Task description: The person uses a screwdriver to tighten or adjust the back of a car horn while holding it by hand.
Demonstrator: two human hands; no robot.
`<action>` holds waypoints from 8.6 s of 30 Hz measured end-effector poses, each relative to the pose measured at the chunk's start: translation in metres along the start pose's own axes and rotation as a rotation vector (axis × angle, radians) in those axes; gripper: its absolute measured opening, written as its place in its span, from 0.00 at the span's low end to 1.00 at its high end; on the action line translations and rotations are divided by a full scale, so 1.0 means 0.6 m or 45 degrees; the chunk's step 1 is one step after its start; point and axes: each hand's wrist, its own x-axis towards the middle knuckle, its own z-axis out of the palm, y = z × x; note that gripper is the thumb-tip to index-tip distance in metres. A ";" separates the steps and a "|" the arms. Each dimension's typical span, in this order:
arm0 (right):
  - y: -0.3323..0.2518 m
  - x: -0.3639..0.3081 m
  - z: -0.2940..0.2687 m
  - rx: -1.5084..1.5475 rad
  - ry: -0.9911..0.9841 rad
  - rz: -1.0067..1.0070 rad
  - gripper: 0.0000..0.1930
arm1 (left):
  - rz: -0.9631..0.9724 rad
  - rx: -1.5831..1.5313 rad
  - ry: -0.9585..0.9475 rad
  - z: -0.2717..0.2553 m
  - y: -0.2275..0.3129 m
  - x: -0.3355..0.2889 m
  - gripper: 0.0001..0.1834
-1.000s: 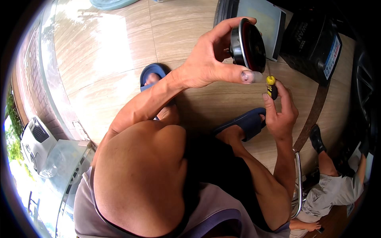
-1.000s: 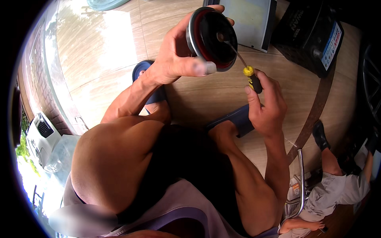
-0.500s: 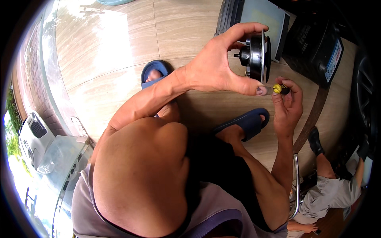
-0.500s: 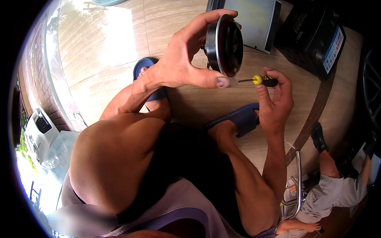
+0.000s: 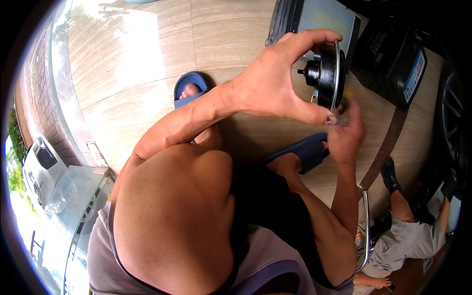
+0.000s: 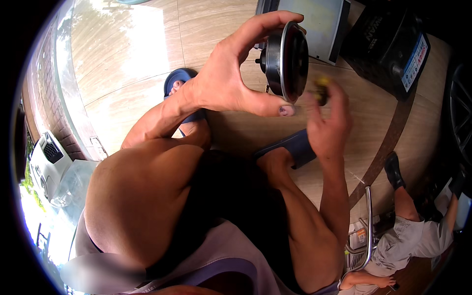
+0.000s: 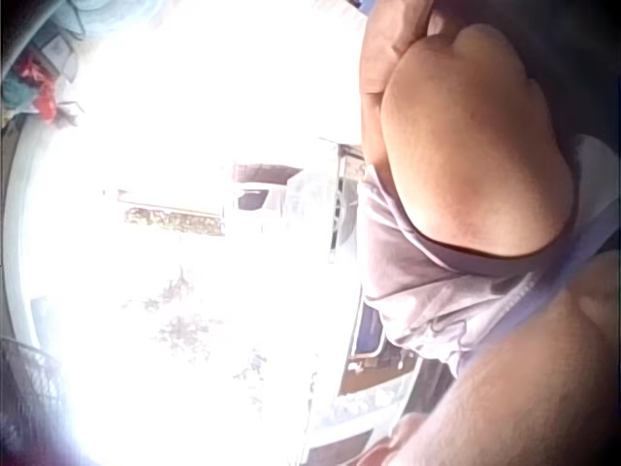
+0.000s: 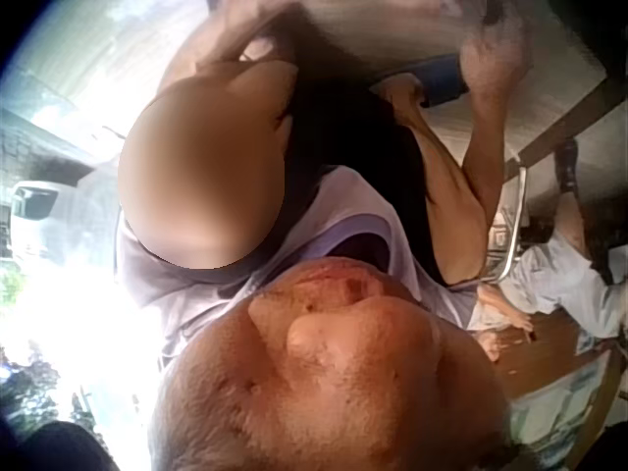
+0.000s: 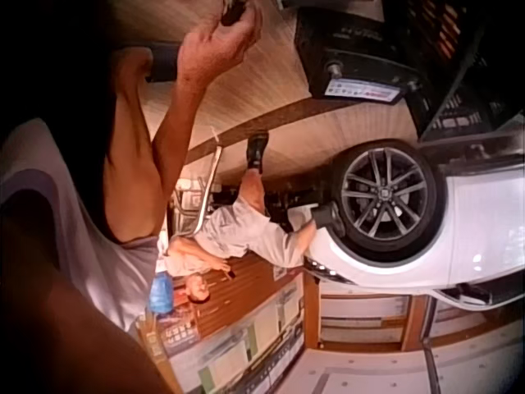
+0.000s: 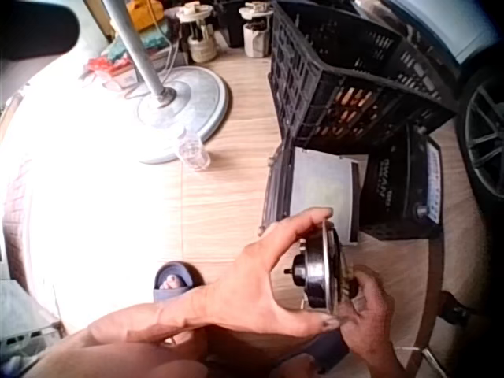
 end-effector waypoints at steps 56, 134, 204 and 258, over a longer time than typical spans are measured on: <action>0.019 0.012 0.001 0.107 0.020 0.172 0.15 | 0.154 0.243 0.035 0.001 0.014 -0.001 0.56; 0.015 0.039 0.001 -0.337 0.186 -0.351 0.14 | 0.095 -0.122 -0.299 -0.007 0.004 0.000 0.65; 0.004 0.048 0.017 -0.211 -0.007 -0.191 0.12 | -0.008 0.170 -0.219 0.009 0.015 -0.006 0.54; -0.064 0.043 -0.001 -0.254 -0.365 -0.227 0.13 | -0.700 -2.154 -0.514 -0.028 -0.092 -0.023 0.72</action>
